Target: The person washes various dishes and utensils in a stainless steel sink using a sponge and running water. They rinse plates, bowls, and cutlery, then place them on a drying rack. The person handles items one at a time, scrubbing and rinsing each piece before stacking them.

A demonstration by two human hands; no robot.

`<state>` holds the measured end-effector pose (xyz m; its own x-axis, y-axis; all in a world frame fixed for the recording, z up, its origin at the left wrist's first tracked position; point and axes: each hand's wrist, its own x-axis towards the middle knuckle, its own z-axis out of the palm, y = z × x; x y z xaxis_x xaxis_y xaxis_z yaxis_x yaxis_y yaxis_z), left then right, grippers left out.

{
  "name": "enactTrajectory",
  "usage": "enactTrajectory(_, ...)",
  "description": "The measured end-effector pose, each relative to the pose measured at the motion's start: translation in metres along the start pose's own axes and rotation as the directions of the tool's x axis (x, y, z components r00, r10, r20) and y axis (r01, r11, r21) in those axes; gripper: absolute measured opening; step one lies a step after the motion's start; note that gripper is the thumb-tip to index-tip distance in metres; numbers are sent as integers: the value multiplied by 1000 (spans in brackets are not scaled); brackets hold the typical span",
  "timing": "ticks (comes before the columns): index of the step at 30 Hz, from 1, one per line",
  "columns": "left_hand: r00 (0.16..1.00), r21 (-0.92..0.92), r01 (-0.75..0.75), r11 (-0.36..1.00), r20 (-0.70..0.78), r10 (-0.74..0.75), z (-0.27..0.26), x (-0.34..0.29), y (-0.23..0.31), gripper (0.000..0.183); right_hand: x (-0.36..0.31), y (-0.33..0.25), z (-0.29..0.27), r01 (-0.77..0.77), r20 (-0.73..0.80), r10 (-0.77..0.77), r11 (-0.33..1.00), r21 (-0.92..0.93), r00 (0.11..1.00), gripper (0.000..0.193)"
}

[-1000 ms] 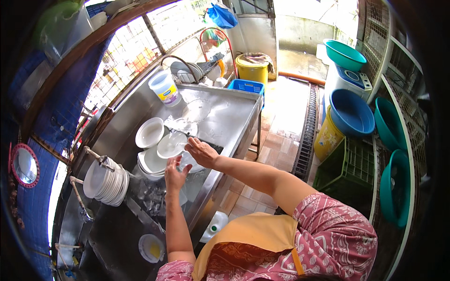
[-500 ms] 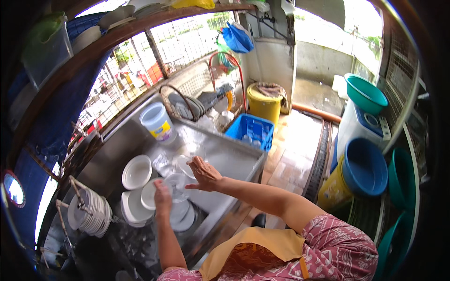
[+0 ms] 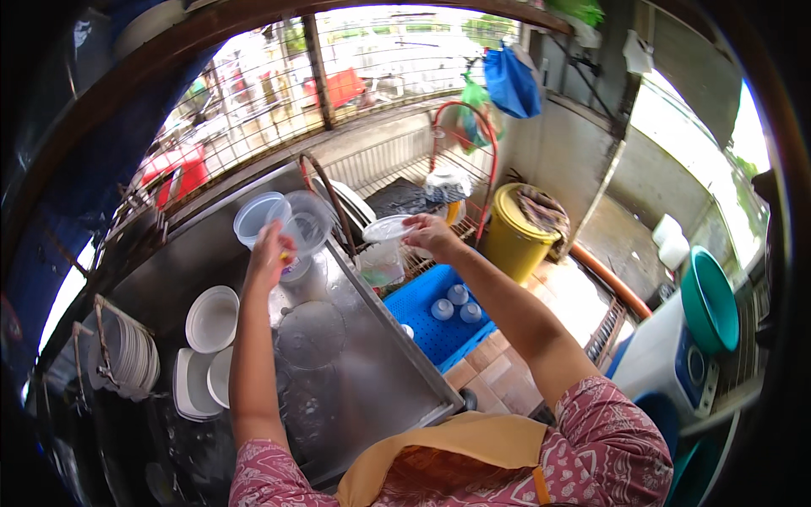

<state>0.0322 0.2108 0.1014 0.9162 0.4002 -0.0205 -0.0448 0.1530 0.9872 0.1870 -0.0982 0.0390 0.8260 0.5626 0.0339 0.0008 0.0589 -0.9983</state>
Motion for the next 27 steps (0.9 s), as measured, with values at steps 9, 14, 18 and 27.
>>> enactTrajectory(9,990,428,-72,901,-82,117,114,219,13,47,150,5,-148,64,-16,-70,964,-257,997,27)
enactTrajectory(14,801,922,-96,376,-153,579,125,325,13,41,189,26,-205,141,-57,-159,959,-245,986,29)
enactTrajectory(18,735,984,86,155,-168,657,141,362,32,39,183,-7,-232,156,-14,-173,917,-368,985,28)
enactTrajectory(27,867,918,222,-328,-32,498,102,441,-35,79,199,-19,-282,191,-30,-218,907,-376,976,30)
